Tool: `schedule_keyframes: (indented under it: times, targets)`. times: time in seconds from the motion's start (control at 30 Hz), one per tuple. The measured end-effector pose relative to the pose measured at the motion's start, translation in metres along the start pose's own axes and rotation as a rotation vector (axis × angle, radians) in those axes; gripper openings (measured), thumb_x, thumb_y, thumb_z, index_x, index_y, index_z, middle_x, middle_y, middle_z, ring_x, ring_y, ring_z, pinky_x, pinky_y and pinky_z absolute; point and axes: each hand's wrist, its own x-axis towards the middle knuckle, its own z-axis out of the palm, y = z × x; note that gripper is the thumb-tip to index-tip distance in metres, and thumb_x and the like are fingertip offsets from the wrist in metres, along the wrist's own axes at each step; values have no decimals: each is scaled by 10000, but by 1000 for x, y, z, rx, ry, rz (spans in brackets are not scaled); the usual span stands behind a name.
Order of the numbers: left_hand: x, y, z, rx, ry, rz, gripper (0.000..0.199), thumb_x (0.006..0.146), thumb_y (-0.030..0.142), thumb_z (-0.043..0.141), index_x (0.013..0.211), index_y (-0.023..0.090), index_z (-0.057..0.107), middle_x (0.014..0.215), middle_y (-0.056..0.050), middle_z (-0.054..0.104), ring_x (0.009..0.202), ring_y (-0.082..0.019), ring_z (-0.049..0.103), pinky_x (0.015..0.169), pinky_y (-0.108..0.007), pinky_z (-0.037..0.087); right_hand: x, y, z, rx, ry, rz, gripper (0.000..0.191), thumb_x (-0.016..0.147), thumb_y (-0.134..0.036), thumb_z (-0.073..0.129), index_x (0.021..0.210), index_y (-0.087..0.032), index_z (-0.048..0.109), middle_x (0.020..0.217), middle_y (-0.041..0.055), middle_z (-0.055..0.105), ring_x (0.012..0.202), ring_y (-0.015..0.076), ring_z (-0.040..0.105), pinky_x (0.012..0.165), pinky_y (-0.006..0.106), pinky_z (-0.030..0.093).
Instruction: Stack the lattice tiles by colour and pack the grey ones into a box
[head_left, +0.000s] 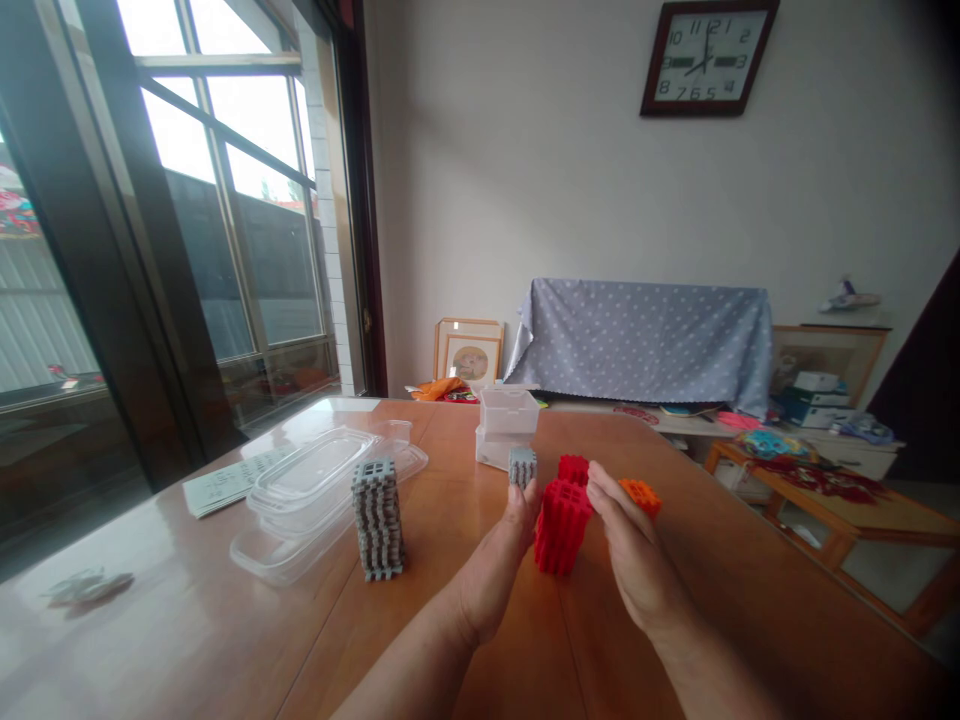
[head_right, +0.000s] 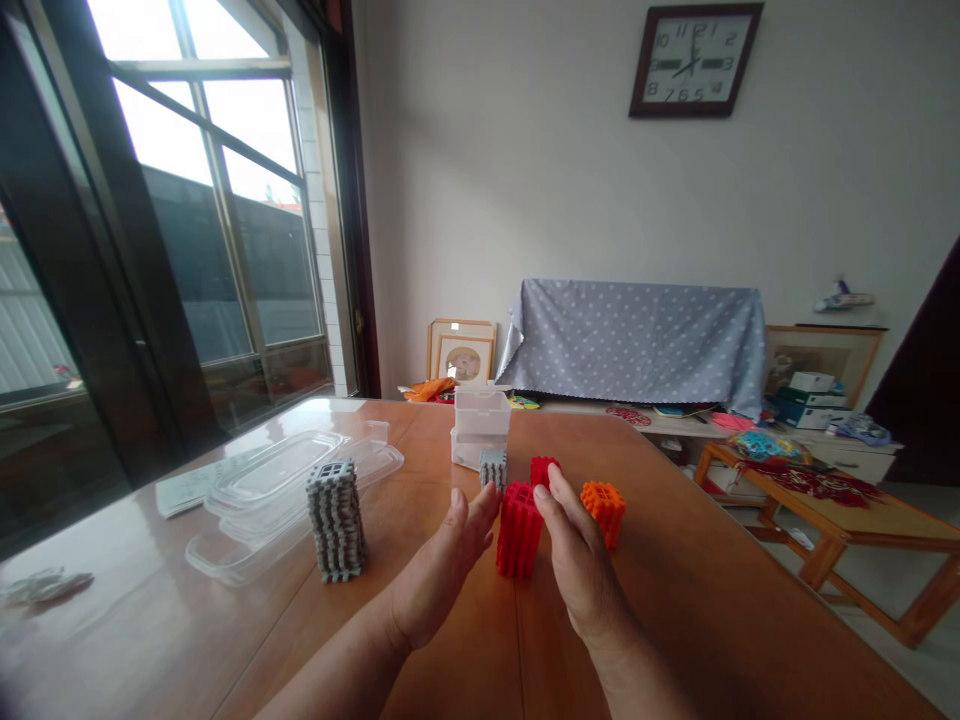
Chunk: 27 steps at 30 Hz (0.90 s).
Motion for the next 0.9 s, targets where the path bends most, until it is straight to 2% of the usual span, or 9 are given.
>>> schedule_keyframes:
  times: [0.13,0.3,0.43,0.67,0.77,0.9]
  targets:
    - [1,-2,0,0,-54,-12,755,972,709,213,1584,272,282,1653,-6,235,1544,-192,148,1269,-384,114,-1,10,4,30,-44,-13,632,986,-557,456,1548,-283,362,1631,11,311,1518,257,266,1235,514,302]
    - [3,-9,-4,0,-71,-26,765,983,698,194,1601,248,220,1662,1,209,1549,-183,120,1278,-380,56,-2,8,9,171,-59,42,629,973,-578,491,1542,-356,342,1643,-80,252,1546,226,174,1281,483,167]
    - [4,-8,-4,27,-80,-17,732,993,681,208,1595,266,242,1664,28,194,1551,-178,99,1279,-368,32,-2,6,12,258,-60,71,618,954,-582,536,1516,-379,378,1637,-102,265,1550,213,165,1293,470,110]
    - [1,0,1,66,-74,-2,716,991,679,221,1570,271,328,1653,26,225,1550,-215,111,1276,-398,49,-3,0,13,324,-36,100,627,927,-616,559,1489,-368,438,1622,-72,328,1536,215,229,1290,455,142]
    - [4,-3,-1,48,-19,-16,777,970,713,211,1582,243,301,1650,0,245,1546,-216,132,1273,-386,99,-3,-6,15,395,31,164,672,918,-680,506,1485,-323,468,1609,-37,368,1521,219,274,1284,427,171]
    - [10,-10,-8,11,150,-114,884,919,779,258,1586,201,285,1653,-41,243,1540,-226,167,1263,-366,144,-1,-9,16,492,146,297,757,886,-765,441,1448,-265,531,1586,33,420,1483,235,359,1267,411,215]
